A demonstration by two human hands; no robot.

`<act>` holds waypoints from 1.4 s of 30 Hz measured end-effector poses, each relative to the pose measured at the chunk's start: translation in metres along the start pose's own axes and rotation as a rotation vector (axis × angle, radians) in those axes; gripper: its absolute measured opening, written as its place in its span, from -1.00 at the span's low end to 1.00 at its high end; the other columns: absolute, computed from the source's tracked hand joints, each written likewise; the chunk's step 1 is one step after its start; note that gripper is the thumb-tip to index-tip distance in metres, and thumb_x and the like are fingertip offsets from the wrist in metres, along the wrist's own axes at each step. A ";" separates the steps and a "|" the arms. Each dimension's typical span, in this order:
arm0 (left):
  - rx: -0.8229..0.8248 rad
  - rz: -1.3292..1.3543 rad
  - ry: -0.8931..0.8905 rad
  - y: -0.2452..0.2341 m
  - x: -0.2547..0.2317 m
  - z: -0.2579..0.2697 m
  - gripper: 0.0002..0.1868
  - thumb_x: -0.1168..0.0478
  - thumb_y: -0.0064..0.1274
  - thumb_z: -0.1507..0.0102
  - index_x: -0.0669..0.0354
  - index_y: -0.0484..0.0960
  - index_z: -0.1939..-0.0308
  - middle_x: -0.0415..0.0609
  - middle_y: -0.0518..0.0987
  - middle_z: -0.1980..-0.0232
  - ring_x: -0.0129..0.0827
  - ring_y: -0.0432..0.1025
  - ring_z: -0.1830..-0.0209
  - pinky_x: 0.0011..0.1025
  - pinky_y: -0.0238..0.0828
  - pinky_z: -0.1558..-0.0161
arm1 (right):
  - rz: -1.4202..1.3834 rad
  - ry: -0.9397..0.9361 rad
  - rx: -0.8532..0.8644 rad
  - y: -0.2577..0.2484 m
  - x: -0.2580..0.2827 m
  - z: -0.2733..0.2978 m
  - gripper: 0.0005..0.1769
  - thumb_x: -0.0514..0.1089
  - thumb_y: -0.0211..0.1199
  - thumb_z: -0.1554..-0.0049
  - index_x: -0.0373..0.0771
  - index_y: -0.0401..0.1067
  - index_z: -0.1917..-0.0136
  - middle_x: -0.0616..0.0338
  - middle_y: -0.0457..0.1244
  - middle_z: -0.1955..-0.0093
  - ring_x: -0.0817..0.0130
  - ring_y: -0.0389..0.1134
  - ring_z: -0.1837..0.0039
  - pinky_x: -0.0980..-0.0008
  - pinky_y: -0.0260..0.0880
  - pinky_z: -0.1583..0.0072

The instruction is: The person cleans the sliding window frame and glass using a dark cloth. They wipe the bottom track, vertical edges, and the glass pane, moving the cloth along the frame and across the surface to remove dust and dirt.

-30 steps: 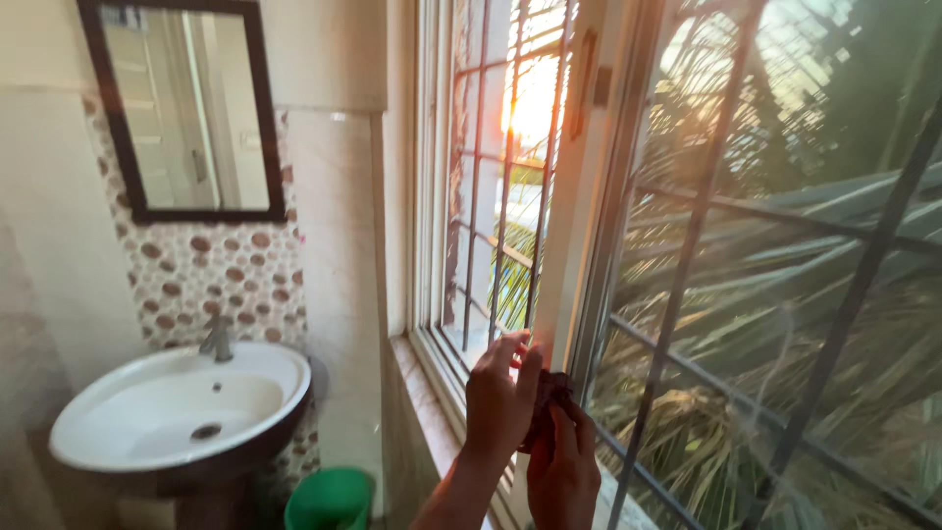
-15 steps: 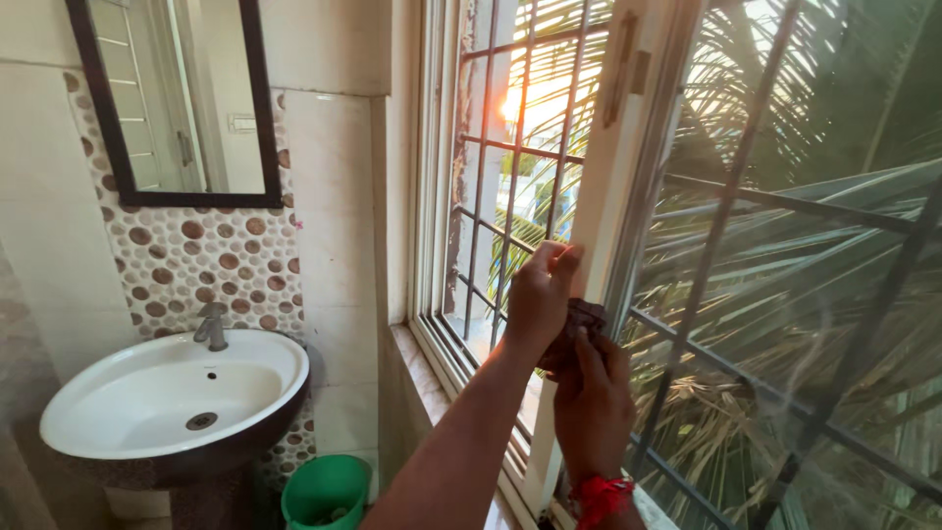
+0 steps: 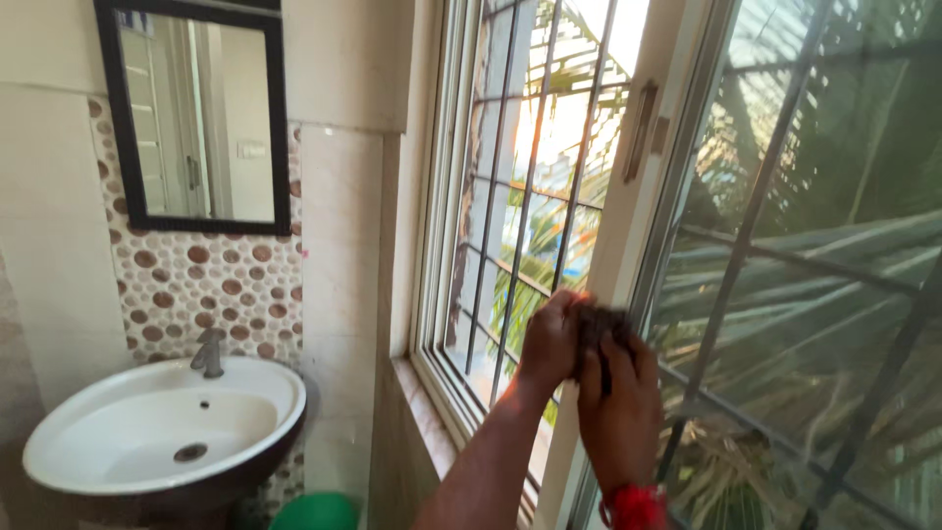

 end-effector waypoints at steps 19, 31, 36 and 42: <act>-0.064 -0.213 0.205 -0.001 -0.104 -0.057 -0.51 -0.12 0.10 -0.30 0.21 0.57 -0.07 0.09 0.64 0.29 -0.16 0.56 0.33 -0.26 0.48 0.27 | 0.007 0.106 0.101 0.004 -0.015 0.014 -0.67 -0.14 0.19 -0.20 -0.32 0.52 -0.18 -0.18 0.29 -0.29 -0.13 0.39 -0.17 0.08 0.44 -0.14; 0.025 -0.108 -0.006 -0.001 -0.080 -0.072 -0.37 -0.25 0.13 -0.21 0.23 0.57 -0.06 -0.05 0.54 0.41 -0.37 0.47 0.45 -0.31 0.44 0.40 | 0.026 -0.007 -0.024 0.006 -0.008 -0.015 -0.59 -0.15 0.18 -0.20 -0.30 0.45 -0.30 -0.20 0.27 -0.34 -0.19 0.38 -0.18 0.02 0.41 -0.12; 0.034 -0.308 0.021 0.001 -0.084 -0.081 -0.15 -0.46 0.06 -0.13 0.27 0.60 -0.07 0.00 0.58 0.40 -0.26 0.51 0.43 -0.27 0.46 0.34 | -0.017 0.010 0.003 0.008 -0.015 0.003 -0.64 -0.16 0.19 -0.19 -0.24 0.46 -0.25 -0.15 0.28 -0.27 -0.16 0.39 -0.20 0.06 0.45 -0.15; 0.088 -0.373 -0.029 -0.005 -0.091 -0.084 -0.15 -0.46 0.08 -0.09 0.20 0.63 -0.09 0.03 0.69 0.26 -0.18 0.64 0.24 -0.23 0.54 0.12 | -0.003 -0.051 -0.032 -0.003 0.004 -0.069 -0.60 -0.24 0.18 -0.19 -0.28 0.43 -0.31 -0.11 0.29 -0.28 -0.18 0.41 -0.13 0.01 0.43 -0.07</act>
Point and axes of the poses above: each hand's wrist, its own z-axis away from the middle knuckle, its own y-axis out of the palm, x = y × z, the point moved 4 cm from there along -z, towards the middle knuckle
